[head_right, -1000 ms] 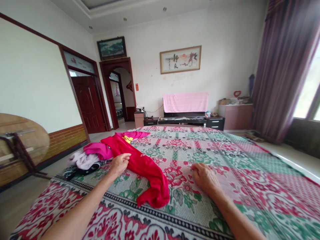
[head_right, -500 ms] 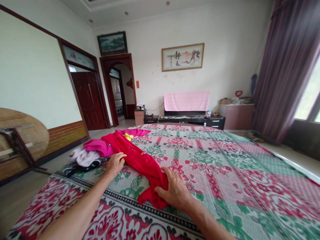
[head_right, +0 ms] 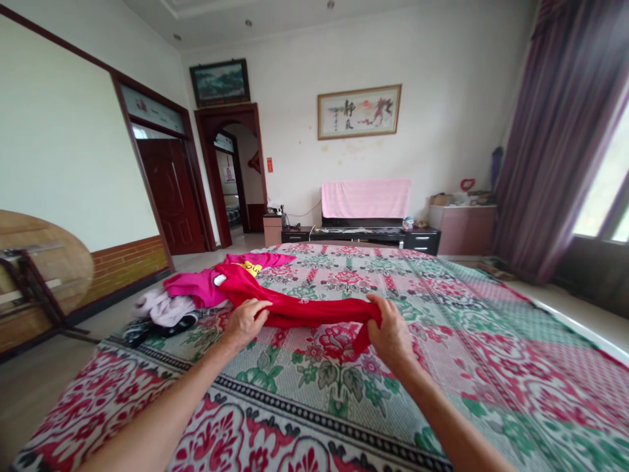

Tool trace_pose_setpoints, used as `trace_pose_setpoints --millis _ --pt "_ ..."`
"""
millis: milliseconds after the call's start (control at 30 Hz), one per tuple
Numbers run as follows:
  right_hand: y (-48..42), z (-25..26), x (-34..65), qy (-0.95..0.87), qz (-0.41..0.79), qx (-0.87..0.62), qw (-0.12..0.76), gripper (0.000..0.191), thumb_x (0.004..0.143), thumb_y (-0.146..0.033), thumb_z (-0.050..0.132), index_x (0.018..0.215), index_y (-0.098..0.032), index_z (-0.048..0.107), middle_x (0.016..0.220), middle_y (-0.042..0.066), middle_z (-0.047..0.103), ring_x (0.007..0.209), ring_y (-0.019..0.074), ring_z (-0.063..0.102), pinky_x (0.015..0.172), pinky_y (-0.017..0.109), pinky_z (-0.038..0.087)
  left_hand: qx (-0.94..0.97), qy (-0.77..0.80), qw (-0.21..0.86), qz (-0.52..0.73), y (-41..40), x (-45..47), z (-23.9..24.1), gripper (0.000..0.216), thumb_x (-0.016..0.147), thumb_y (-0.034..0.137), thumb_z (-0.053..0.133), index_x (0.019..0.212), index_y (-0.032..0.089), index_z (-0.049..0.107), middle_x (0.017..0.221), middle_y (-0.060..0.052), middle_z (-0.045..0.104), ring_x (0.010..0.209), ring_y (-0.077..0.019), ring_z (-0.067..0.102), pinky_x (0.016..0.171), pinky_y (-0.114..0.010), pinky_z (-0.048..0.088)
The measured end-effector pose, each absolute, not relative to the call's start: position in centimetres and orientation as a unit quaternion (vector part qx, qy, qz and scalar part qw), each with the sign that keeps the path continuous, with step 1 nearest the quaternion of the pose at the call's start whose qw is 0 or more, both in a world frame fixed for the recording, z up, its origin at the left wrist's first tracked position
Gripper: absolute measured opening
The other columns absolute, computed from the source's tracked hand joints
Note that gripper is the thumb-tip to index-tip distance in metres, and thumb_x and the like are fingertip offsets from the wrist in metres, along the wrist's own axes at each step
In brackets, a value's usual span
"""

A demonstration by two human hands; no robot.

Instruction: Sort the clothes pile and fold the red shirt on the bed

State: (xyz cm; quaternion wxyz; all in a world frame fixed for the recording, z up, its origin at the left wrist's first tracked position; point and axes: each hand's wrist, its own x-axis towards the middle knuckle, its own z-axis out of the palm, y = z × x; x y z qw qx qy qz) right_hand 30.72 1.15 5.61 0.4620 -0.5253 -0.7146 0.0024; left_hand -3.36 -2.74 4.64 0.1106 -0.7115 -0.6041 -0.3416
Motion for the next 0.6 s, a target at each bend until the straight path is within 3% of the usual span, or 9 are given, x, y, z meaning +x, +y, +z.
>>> trace_pose_setpoints --millis 200,333,467,600 --pt "2.9 5.0 36.0 -0.623 -0.045 -0.611 0.487 0.045 0.072 -0.024 0.043 0.115 -0.016 0.057 0.105 0.011 0.062 0.094 0.0247 0.058 0.086 0.036 0.044 -0.805 -0.516 0.067 -0.286 -3.8 0.2 4.8 0.027 0.086 0.032 0.05 0.104 0.024 0.068 0.09 -0.005 0.068 0.088 -0.0167 0.062 0.083 -0.025 0.047" --pt "3.0 3.6 37.2 -0.634 -0.033 -0.651 0.416 0.047 0.071 -0.026 0.045 0.116 -0.016 0.057 0.106 0.011 0.061 0.09 0.0246 0.059 0.081 0.036 0.045 -0.743 -0.552 0.118 -0.36 -3.4 -1.1 4.4 0.029 0.086 0.024 0.045 0.104 0.02 0.067 0.1 -0.007 0.067 0.097 -0.0176 0.06 0.091 -0.028 0.046" --pt "2.1 3.7 35.7 -0.705 -0.097 -0.583 0.391 0.046 0.072 -0.027 0.048 0.117 -0.019 0.055 0.116 0.011 0.058 0.099 0.0265 0.056 0.088 0.041 0.041 -0.62 -0.664 0.146 -0.392 -2.5 -4.5 4.0 0.039 0.074 0.009 0.043 0.104 0.015 0.067 0.106 -0.009 0.066 0.105 -0.0203 0.058 0.099 -0.032 0.043" --pt "1.0 4.2 33.9 -0.794 -0.138 -0.47 0.359 0.037 0.077 -0.024 0.048 0.112 -0.021 0.058 0.118 0.009 0.059 0.109 0.0257 0.051 0.097 0.043 0.034 -0.625 -0.697 0.068 -0.344 -2.0 -7.2 3.6 0.05 0.063 0.005 0.046 0.106 0.016 0.067 0.112 -0.006 0.067 0.109 -0.0202 0.058 0.103 -0.031 0.041"
